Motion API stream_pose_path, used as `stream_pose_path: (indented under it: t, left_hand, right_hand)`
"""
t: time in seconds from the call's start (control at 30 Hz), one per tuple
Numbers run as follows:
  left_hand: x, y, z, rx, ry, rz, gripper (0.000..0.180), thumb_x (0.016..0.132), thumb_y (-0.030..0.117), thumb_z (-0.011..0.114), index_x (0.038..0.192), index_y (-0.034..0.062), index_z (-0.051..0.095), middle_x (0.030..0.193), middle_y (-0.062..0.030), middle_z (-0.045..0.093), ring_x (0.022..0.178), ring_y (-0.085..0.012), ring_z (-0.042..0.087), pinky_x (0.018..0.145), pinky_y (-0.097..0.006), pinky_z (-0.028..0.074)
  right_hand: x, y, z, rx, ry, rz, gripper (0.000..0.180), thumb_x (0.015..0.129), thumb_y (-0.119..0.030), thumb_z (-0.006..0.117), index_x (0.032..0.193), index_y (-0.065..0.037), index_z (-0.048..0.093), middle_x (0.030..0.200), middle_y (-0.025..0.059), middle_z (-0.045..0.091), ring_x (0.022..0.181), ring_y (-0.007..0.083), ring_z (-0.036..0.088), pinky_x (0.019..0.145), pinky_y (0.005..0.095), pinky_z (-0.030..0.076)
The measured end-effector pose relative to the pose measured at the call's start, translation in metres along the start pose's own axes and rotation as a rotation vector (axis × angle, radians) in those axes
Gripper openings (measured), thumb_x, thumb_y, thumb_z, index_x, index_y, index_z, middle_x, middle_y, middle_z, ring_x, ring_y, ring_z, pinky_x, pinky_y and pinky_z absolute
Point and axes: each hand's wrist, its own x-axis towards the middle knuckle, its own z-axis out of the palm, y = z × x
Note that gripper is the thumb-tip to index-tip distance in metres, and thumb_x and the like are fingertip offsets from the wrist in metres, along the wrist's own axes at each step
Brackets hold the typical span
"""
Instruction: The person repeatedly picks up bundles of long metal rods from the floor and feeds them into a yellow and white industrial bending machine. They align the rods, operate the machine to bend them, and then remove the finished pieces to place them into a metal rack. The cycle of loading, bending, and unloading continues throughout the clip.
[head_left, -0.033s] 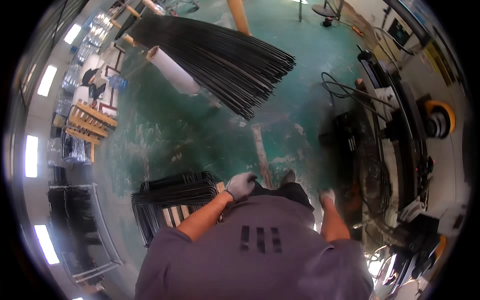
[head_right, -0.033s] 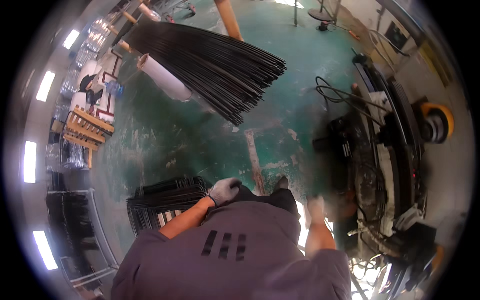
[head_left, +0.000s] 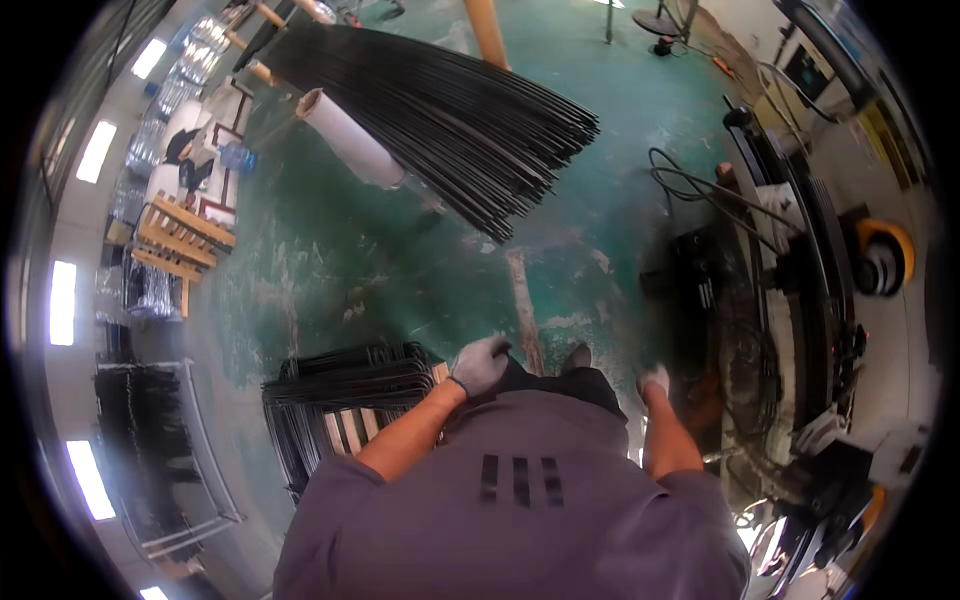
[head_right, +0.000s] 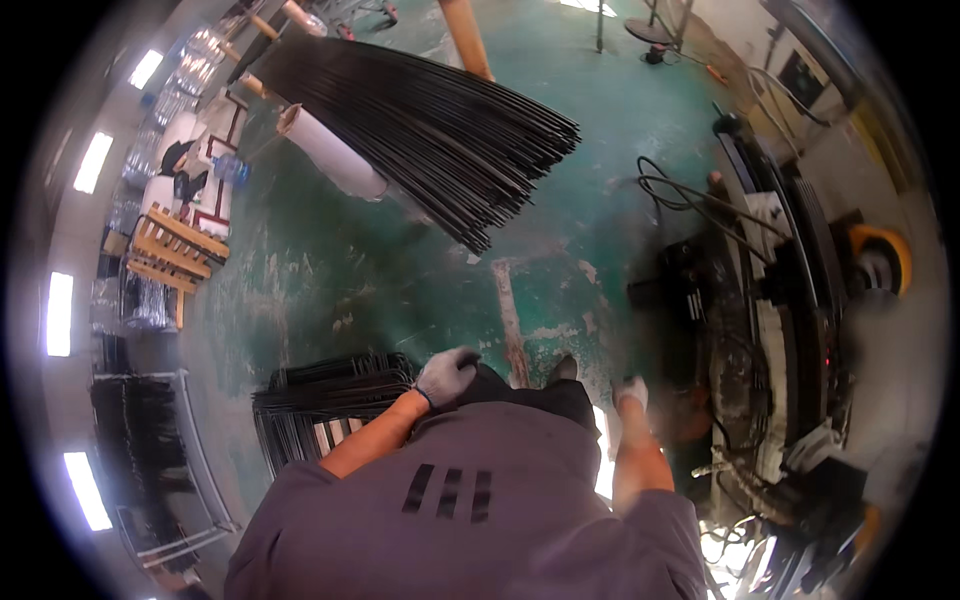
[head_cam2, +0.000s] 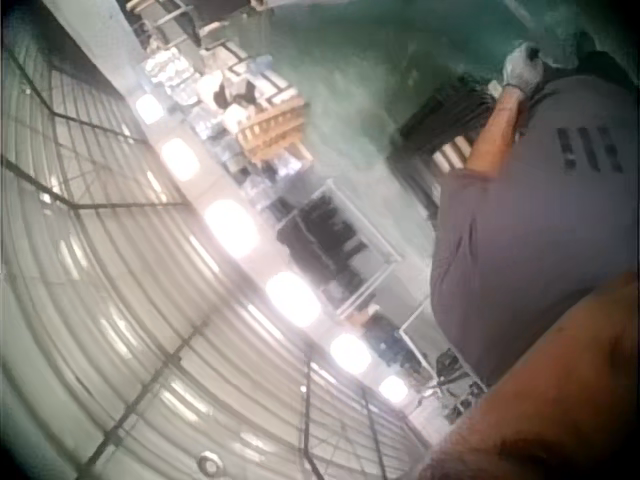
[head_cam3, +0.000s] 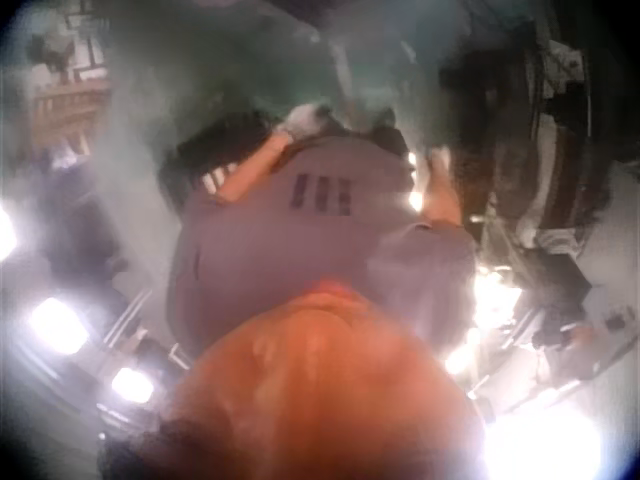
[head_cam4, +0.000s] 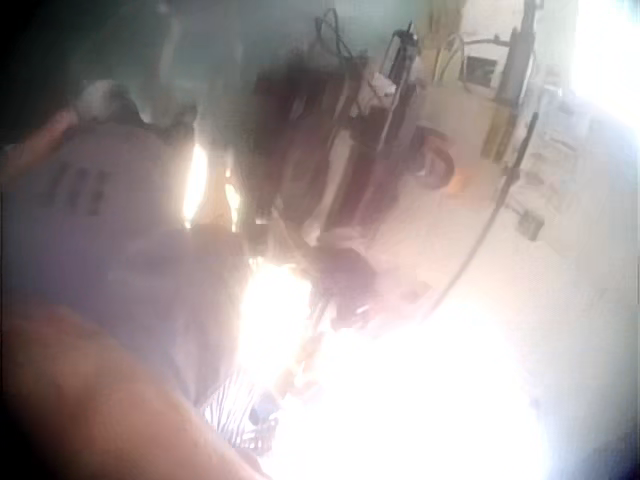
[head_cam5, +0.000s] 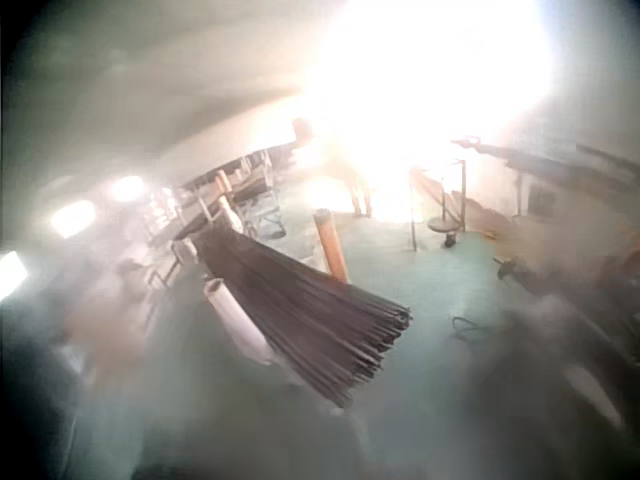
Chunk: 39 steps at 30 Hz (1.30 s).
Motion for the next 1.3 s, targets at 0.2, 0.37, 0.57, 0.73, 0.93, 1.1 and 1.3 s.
stream_pose_path:
  t: [0.2, 0.37, 0.57, 0.73, 0.93, 1.1, 1.3]
  left_hand:
    - [0.050, -0.040, -0.021, -0.429, 0.272, -0.316, 0.027, 0.083, 0.018, 0.061, 0.106, 0.0042, 0.065, 0.098, -0.0169, 0.069, 0.093, -0.0281, 0.066, 0.084, -0.034, 0.049]
    - [0.105, -0.068, -0.069, -0.395, 0.117, -0.397, 0.025, 0.083, 0.020, 0.061, 0.105, 0.0078, 0.066, 0.096, -0.0179, 0.068, 0.093, -0.0283, 0.066, 0.082, -0.034, 0.050]
    - [0.155, -0.115, -0.176, -0.509, 0.373, -0.337, 0.026, 0.085, 0.009, 0.058, 0.107, -0.0046, 0.061, 0.092, -0.0128, 0.069, 0.087, -0.0151, 0.065, 0.080, -0.027, 0.050]
    - [0.146, -0.154, -0.224, -0.581, 0.470, -0.445, 0.026, 0.086, 0.002, 0.054, 0.110, -0.0069, 0.058, 0.096, -0.0127, 0.066, 0.090, -0.0166, 0.063, 0.083, -0.028, 0.049]
    - [0.139, -0.185, -0.175, -0.731, 0.588, -0.590, 0.025, 0.082, 0.003, 0.056, 0.106, -0.0043, 0.059, 0.089, -0.0086, 0.065, 0.077, -0.0162, 0.062, 0.069, -0.027, 0.051]
    - [0.168, -0.130, -0.147, -0.529, 0.195, -0.468, 0.026, 0.084, 0.009, 0.058, 0.106, -0.0033, 0.062, 0.090, -0.0134, 0.069, 0.084, -0.0174, 0.066, 0.077, -0.030, 0.052]
    - [0.206, -0.080, -0.196, -0.345, 0.183, -0.271, 0.023, 0.085, 0.012, 0.059, 0.104, 0.0000, 0.064, 0.092, -0.0138, 0.070, 0.087, -0.0205, 0.068, 0.079, -0.032, 0.051]
  right_hand:
    - [0.083, -0.235, -0.027, 0.031, 0.078, -0.399, 0.055, 0.076, -0.040, 0.068, 0.114, -0.001, 0.060, 0.112, 0.0213, 0.064, 0.107, 0.0353, 0.059, 0.091, 0.0387, 0.047]
    - [0.104, -0.391, 0.004, -0.019, 0.067, -0.505, 0.056, 0.075, -0.036, 0.073, 0.117, -0.003, 0.058, 0.107, 0.0181, 0.066, 0.102, 0.0330, 0.062, 0.088, 0.0383, 0.048]
    - [0.120, -0.508, 0.057, -0.290, 0.094, -0.601, 0.069, 0.074, -0.037, 0.073, 0.128, -0.005, 0.046, 0.119, 0.0215, 0.058, 0.112, 0.0348, 0.056, 0.096, 0.0405, 0.045]
    - [0.110, -0.545, 0.091, -0.508, 0.198, -0.542, 0.063, 0.072, -0.044, 0.073, 0.114, -0.002, 0.052, 0.118, 0.0174, 0.055, 0.113, 0.0327, 0.052, 0.093, 0.0438, 0.045]
    - [0.122, -0.534, 0.099, -0.510, 0.025, -0.610, 0.042, 0.077, -0.039, 0.071, 0.100, -0.005, 0.062, 0.101, 0.0177, 0.065, 0.097, 0.0338, 0.063, 0.085, 0.0429, 0.050]
    - [0.142, -0.554, 0.073, -0.586, -0.214, -0.611, 0.038, 0.074, -0.035, 0.070, 0.094, -0.003, 0.068, 0.100, 0.0198, 0.067, 0.098, 0.0335, 0.063, 0.087, 0.0405, 0.050]
    - [0.141, -0.574, 0.034, -0.570, -0.474, -0.549, 0.049, 0.070, -0.045, 0.074, 0.094, -0.002, 0.071, 0.090, 0.0179, 0.069, 0.088, 0.0305, 0.066, 0.080, 0.0387, 0.051]
